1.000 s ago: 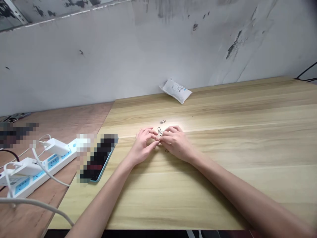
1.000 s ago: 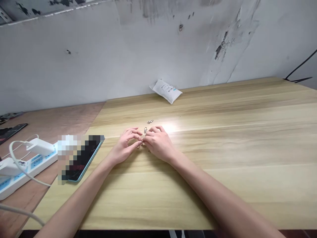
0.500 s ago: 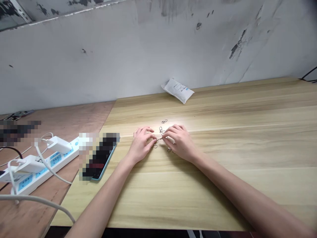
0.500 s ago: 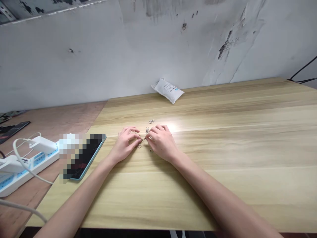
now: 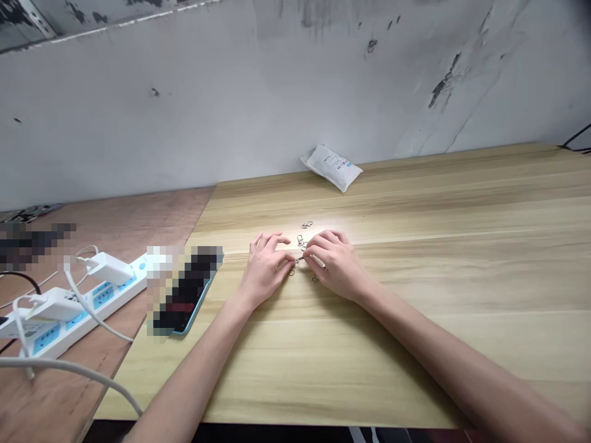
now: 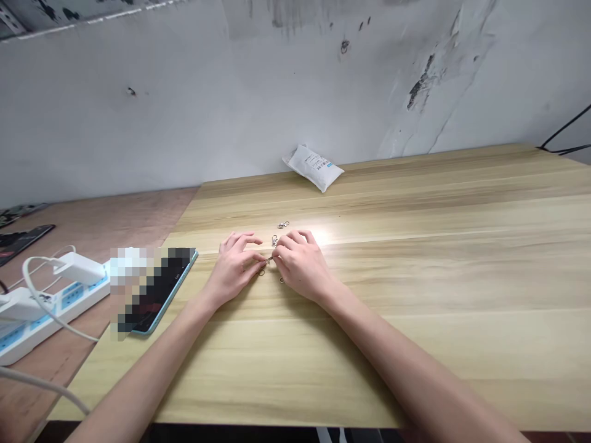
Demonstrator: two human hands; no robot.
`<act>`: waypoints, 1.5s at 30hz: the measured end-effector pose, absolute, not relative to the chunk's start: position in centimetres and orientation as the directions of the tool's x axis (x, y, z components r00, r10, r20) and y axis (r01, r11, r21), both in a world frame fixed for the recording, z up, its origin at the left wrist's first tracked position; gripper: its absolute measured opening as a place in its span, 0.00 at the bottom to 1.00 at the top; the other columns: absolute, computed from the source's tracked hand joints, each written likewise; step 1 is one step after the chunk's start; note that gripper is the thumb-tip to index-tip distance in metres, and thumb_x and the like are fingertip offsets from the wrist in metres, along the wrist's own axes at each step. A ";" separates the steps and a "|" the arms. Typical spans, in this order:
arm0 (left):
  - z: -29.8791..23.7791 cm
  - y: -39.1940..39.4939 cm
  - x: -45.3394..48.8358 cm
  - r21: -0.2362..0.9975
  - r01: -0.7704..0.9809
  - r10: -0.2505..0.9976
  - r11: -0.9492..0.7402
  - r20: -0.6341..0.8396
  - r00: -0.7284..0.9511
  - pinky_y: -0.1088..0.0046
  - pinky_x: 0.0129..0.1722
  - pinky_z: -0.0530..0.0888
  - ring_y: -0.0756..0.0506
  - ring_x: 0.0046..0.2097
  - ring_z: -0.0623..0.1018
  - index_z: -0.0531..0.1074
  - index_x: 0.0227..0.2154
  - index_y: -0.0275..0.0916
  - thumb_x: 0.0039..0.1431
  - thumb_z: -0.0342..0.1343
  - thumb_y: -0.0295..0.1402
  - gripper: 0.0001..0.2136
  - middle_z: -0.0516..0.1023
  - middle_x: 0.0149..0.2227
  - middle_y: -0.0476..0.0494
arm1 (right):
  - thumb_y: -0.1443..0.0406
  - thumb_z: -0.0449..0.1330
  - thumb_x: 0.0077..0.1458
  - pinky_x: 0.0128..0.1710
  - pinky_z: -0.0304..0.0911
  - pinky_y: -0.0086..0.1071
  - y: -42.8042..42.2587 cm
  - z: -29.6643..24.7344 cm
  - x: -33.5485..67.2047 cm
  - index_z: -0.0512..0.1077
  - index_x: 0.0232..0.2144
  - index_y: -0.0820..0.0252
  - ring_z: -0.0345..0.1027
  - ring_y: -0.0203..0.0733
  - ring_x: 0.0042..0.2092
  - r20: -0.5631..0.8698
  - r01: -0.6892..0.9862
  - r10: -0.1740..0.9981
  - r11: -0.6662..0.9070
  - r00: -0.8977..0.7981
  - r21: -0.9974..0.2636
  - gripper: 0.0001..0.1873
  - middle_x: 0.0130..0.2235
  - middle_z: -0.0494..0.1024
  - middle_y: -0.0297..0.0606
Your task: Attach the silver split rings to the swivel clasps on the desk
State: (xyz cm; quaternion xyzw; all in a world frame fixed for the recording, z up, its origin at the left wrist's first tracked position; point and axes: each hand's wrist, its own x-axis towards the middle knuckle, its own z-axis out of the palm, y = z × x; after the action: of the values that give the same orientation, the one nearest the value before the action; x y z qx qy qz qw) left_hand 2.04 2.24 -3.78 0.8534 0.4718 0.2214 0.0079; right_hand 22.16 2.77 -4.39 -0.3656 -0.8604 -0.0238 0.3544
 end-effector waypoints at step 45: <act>-3.9 2.5 1.7 0.362 0.788 0.863 -0.498 0.299 0.408 0.47 0.61 0.55 0.38 0.60 0.65 0.76 0.27 0.42 0.59 0.59 0.33 0.05 0.74 0.49 0.45 | 0.75 0.56 0.58 0.48 0.56 0.38 3.4 -4.2 23.0 0.74 0.31 0.58 0.66 0.42 0.43 0.530 0.531 0.396 0.838 -0.750 0.125 0.11 0.33 0.78 0.35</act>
State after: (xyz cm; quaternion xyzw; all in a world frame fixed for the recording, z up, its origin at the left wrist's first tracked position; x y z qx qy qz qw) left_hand 1.75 2.46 -3.89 0.8350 0.4943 0.2276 0.0819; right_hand 22.99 3.44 -4.24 -0.2507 -0.9255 -0.1352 0.2495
